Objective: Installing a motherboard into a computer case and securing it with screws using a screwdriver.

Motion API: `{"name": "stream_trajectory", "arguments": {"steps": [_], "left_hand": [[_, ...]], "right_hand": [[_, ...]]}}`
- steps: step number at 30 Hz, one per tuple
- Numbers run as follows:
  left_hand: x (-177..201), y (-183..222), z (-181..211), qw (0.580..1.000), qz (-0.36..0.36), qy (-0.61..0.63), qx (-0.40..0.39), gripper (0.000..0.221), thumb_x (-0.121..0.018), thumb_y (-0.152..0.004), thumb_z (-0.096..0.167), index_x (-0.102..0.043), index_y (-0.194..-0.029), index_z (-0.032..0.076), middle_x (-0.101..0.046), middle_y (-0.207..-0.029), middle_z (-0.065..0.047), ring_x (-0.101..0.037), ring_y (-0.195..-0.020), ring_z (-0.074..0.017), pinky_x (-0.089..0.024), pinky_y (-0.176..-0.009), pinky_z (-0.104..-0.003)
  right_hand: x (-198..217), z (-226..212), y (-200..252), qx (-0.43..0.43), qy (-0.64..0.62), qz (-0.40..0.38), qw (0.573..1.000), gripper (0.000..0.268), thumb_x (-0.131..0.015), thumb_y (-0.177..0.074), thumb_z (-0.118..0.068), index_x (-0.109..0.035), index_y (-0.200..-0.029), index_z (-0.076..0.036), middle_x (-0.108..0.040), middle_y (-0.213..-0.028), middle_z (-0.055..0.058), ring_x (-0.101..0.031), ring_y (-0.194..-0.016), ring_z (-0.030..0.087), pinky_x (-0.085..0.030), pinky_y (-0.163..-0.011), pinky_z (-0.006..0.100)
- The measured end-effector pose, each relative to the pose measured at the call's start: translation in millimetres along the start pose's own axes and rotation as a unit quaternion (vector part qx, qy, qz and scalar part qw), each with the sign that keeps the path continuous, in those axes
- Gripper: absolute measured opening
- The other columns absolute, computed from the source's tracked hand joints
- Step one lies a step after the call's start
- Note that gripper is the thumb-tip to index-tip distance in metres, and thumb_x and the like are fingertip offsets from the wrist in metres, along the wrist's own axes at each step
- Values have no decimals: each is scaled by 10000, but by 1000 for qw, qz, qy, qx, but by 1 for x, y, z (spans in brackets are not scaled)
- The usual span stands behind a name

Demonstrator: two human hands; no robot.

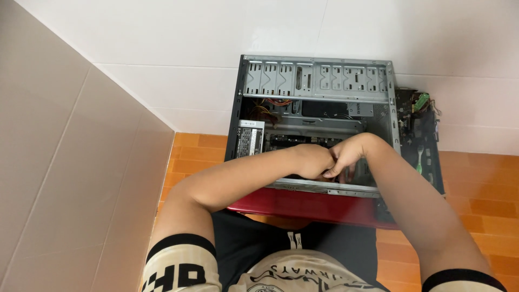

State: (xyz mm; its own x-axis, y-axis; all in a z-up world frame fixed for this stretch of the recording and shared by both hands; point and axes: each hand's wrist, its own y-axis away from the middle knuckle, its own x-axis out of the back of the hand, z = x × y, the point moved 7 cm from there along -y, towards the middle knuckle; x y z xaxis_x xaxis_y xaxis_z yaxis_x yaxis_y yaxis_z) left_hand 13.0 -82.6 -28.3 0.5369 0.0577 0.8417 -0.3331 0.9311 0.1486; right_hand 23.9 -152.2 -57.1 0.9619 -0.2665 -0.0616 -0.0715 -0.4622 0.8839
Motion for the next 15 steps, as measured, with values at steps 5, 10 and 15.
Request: {"name": "stream_trajectory", "arguments": {"steps": [5,10,15], "left_hand": [[2,4,-3,1000,1,1,-10,388,-686,-812,512,-771,-780,135,-743,-728,-100,-753,-757,-346,-612,-695,-431],[4,6,-1,1000,3,-5,-21,382,-682,-826,490,-767,-788,119,-745,-742,-112,-754,-770,-354,-613,-705,-437],[6,7,1,999,10,-8,-33,375,-677,-846,459,-762,-799,98,-749,-759,-128,-755,-789,-366,-615,-718,-446]], "right_hand": [[-2,-5,7,-6,14,8,1000,919,-915,-850,-357,-410,-1515,29,-635,-1394,249,-773,-996,377,-653,-805,510],[0,-4,5,-5,13,7,1000,963,-931,-838,-357,-378,-1529,24,-591,-1445,255,-773,-1019,395,-650,-814,525],[6,6,-8,-7,-12,6,1000,1038,-956,-825,-361,-318,-1551,19,-558,-1475,251,-759,-1057,422,-617,-848,571]]}}
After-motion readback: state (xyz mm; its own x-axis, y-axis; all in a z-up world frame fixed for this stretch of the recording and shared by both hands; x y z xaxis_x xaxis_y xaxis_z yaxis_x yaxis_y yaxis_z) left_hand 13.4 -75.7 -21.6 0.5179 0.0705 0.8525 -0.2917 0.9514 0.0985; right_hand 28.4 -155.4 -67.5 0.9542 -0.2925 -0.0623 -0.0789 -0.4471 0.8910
